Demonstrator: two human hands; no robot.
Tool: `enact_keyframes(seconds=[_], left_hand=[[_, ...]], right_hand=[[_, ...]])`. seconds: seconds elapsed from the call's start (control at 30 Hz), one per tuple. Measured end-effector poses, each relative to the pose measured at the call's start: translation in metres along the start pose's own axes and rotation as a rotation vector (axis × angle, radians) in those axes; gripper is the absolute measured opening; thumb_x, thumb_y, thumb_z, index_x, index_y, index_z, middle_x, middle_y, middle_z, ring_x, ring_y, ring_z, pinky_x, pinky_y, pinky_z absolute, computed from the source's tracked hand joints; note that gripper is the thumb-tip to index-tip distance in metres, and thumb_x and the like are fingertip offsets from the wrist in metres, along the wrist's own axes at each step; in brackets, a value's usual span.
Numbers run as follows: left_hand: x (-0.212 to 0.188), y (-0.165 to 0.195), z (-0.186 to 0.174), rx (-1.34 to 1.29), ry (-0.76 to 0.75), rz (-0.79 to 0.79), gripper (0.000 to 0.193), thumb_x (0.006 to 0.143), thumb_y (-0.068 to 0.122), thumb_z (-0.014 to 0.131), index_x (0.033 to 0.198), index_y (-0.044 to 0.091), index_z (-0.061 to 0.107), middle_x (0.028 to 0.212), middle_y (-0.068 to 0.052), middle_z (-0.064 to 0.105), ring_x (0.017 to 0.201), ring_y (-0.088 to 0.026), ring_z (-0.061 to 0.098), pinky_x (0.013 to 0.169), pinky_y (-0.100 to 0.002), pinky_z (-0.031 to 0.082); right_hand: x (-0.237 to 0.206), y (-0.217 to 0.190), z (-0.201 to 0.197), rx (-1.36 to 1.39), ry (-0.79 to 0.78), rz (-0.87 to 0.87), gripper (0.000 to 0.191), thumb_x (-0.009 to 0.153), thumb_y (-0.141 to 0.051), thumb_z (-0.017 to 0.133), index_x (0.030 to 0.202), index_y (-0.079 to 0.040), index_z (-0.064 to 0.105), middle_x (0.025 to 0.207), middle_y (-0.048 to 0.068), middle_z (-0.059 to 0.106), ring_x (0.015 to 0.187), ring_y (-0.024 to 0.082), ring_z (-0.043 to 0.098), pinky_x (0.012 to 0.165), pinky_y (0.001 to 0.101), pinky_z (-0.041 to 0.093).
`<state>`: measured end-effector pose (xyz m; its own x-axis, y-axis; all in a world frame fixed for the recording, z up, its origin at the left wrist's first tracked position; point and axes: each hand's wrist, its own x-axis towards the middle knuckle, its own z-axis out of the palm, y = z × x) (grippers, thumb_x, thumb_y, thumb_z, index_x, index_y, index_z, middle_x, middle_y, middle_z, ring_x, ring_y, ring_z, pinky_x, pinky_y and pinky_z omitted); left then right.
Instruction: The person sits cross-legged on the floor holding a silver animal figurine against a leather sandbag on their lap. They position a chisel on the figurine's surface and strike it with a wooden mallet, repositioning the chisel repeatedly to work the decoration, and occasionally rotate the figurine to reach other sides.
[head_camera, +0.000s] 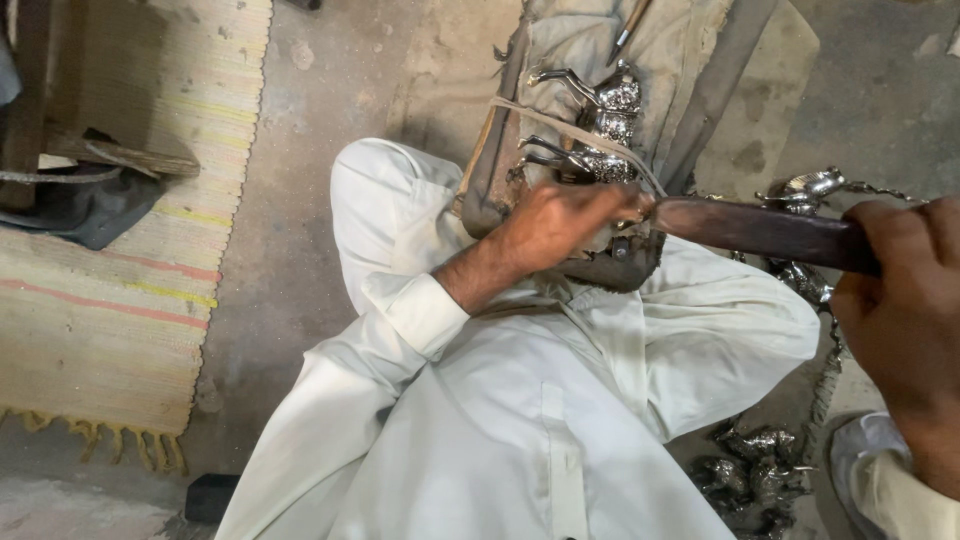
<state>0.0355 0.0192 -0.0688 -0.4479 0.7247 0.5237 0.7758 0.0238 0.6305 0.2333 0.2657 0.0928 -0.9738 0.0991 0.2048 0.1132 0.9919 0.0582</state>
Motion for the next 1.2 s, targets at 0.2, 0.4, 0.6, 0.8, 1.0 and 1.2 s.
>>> enact_keyframes(seconds=[0.2, 0.4, 0.6, 0.8, 1.0, 1.2], left_hand=[[-0.003, -0.002, 0.002, -0.048, 0.071, 0.046, 0.027, 0.104, 0.011, 0.060, 0.130, 0.007, 0.055, 0.125, -0.003, 0.075, 0.106, -0.021, 0.077, 0.082, -0.033, 0.064], [-0.001, -0.003, 0.006, 0.102, -0.002, 0.148, 0.037, 0.097, 0.010, 0.062, 0.134, 0.010, 0.058, 0.118, -0.009, 0.076, 0.093, -0.023, 0.076, 0.078, -0.035, 0.063], [-0.001, -0.002, 0.004, -0.041, -0.026, 0.028, 0.036, 0.100, 0.011, 0.063, 0.136, 0.011, 0.057, 0.115, -0.003, 0.077, 0.098, -0.022, 0.077, 0.081, -0.034, 0.064], [0.000, -0.003, 0.002, -0.031, -0.011, 0.099, 0.039, 0.102, 0.008, 0.061, 0.140, 0.006, 0.052, 0.122, -0.006, 0.073, 0.107, -0.023, 0.076, 0.083, -0.036, 0.064], [0.001, -0.001, 0.004, 0.040, -0.028, 0.151, 0.036, 0.097, 0.010, 0.064, 0.132, 0.010, 0.057, 0.126, -0.008, 0.073, 0.101, -0.024, 0.077, 0.081, -0.036, 0.064], [0.003, -0.005, 0.006, -0.007, -0.054, 0.098, 0.041, 0.097, 0.008, 0.062, 0.137, 0.011, 0.057, 0.121, -0.006, 0.073, 0.096, -0.026, 0.077, 0.081, -0.037, 0.065]], right_hand=[[-0.008, 0.002, 0.008, 0.342, 0.058, 0.084, 0.019, 0.105, 0.006, 0.065, 0.124, 0.004, 0.062, 0.109, 0.013, 0.064, 0.092, 0.025, 0.067, 0.076, 0.0304, 0.053], [0.000, -0.007, -0.004, 0.050, -0.058, 0.075, 0.033, 0.089, 0.009, 0.073, 0.121, 0.001, 0.067, 0.103, 0.015, 0.058, 0.084, 0.027, 0.061, 0.072, 0.0325, 0.052], [-0.003, -0.016, -0.006, -0.146, -0.056, 0.027, 0.032, 0.089, 0.006, 0.077, 0.119, 0.000, 0.069, 0.099, 0.013, 0.058, 0.081, 0.026, 0.062, 0.074, 0.0334, 0.053], [-0.013, -0.009, 0.001, 0.006, -0.042, 0.069, 0.028, 0.094, 0.005, 0.074, 0.120, 0.001, 0.065, 0.104, 0.014, 0.058, 0.086, 0.027, 0.063, 0.074, 0.0341, 0.054], [-0.015, -0.008, 0.002, 0.157, -0.031, 0.099, 0.026, 0.097, 0.005, 0.071, 0.121, 0.002, 0.062, 0.109, 0.016, 0.057, 0.089, 0.028, 0.065, 0.075, 0.0348, 0.055], [-0.011, -0.018, -0.005, 0.245, -0.034, 0.231, 0.029, 0.099, 0.008, 0.071, 0.125, 0.001, 0.060, 0.106, 0.017, 0.057, 0.091, 0.031, 0.066, 0.076, 0.0351, 0.054]])
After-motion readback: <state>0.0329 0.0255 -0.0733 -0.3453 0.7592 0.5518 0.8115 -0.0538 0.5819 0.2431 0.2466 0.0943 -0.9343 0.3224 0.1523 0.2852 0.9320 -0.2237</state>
